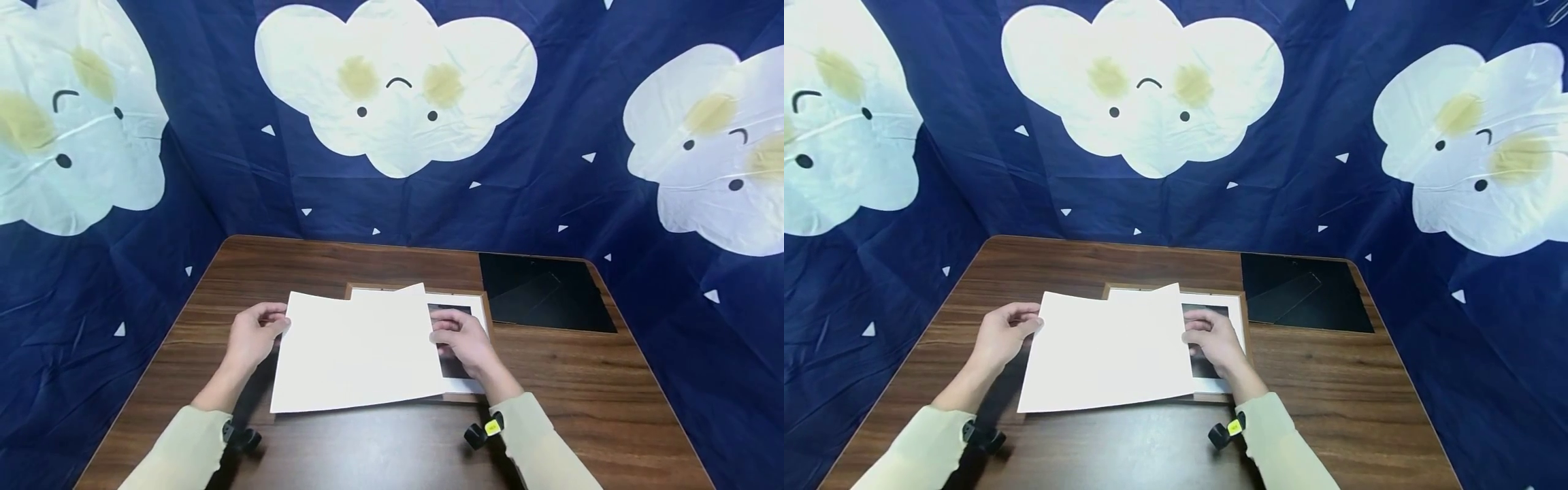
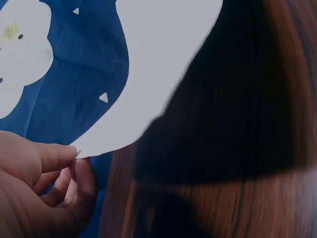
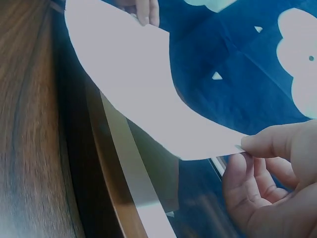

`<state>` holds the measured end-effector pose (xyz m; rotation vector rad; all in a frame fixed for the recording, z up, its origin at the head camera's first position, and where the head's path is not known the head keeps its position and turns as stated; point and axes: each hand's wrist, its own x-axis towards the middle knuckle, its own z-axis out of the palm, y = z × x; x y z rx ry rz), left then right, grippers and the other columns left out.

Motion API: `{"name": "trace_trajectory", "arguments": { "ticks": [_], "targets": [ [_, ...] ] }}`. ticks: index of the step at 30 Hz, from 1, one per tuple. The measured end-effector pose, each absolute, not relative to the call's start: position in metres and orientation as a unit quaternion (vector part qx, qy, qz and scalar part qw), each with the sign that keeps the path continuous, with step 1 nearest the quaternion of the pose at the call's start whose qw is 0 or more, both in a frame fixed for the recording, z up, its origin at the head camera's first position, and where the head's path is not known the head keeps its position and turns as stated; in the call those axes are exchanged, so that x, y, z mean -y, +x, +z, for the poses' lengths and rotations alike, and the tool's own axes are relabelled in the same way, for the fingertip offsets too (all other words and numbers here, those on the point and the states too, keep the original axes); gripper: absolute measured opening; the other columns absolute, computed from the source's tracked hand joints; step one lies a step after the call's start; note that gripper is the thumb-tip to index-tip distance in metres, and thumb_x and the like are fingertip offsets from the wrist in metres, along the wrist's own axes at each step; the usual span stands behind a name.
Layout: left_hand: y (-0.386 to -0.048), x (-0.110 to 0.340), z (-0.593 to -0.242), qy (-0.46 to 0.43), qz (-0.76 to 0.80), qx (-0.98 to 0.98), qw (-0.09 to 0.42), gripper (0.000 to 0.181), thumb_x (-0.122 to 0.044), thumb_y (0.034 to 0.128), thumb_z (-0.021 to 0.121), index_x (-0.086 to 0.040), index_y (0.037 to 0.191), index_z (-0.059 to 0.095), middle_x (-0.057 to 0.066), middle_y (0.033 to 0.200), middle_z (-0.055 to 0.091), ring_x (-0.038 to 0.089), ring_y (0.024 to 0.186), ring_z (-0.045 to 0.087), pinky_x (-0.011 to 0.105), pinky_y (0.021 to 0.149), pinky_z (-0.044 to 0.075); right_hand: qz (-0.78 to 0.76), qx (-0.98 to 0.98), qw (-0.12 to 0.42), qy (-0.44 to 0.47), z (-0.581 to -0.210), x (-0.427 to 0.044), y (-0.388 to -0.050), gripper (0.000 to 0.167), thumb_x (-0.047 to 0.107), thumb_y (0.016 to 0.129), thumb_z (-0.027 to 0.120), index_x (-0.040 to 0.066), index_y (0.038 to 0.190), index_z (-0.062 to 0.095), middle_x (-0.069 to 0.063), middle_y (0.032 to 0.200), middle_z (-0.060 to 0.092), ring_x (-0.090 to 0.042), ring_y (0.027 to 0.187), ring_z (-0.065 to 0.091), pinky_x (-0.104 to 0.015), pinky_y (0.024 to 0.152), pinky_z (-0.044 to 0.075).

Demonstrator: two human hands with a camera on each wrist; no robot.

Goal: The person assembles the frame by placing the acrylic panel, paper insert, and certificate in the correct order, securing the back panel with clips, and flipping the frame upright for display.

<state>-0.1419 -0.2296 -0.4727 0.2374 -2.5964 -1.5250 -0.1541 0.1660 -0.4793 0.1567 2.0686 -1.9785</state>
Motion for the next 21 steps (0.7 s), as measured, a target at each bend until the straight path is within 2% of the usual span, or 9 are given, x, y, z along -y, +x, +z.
{"name": "trace_trajectory", "arguments": {
  "ticks": [7,16,21],
  "targets": [
    [-0.150,0.211,-0.478,0.065,-0.536,0.840,0.047,0.025,-0.004,0.0957,0.067,0.004,0.120,0.069,0.019,0.099,0.070,0.012,0.070,0.062,0.029,0.057,0.058,-0.683,-0.715,0.131,0.075,-0.489,-0.188,-0.150,0.043,-0.003,0.087,0.070,-0.001,0.129,0.063,-0.004,0.099,0.064,-0.013,0.078,0.062,-0.025,0.061,0.056],
    [-0.159,0.186,-0.480,0.054,-0.562,0.826,-0.004,0.045,0.006,0.0904,0.064,0.005,0.135,0.060,0.021,0.109,0.064,0.012,0.078,0.061,0.031,0.058,0.057,-0.671,-0.727,0.105,0.101,-0.489,-0.207,-0.147,0.042,-0.002,0.088,0.069,-0.002,0.130,0.064,-0.002,0.098,0.065,-0.012,0.077,0.060,-0.024,0.061,0.054],
    [-0.163,0.174,-0.485,0.056,-0.558,0.828,0.010,0.034,0.003,0.0915,0.066,0.007,0.125,0.067,0.018,0.101,0.068,0.010,0.071,0.061,0.029,0.059,0.057,-0.659,-0.738,0.093,0.115,-0.490,-0.220,-0.146,0.041,-0.004,0.089,0.069,-0.002,0.130,0.064,-0.003,0.099,0.065,-0.013,0.078,0.060,-0.024,0.061,0.054]
  ]
}}
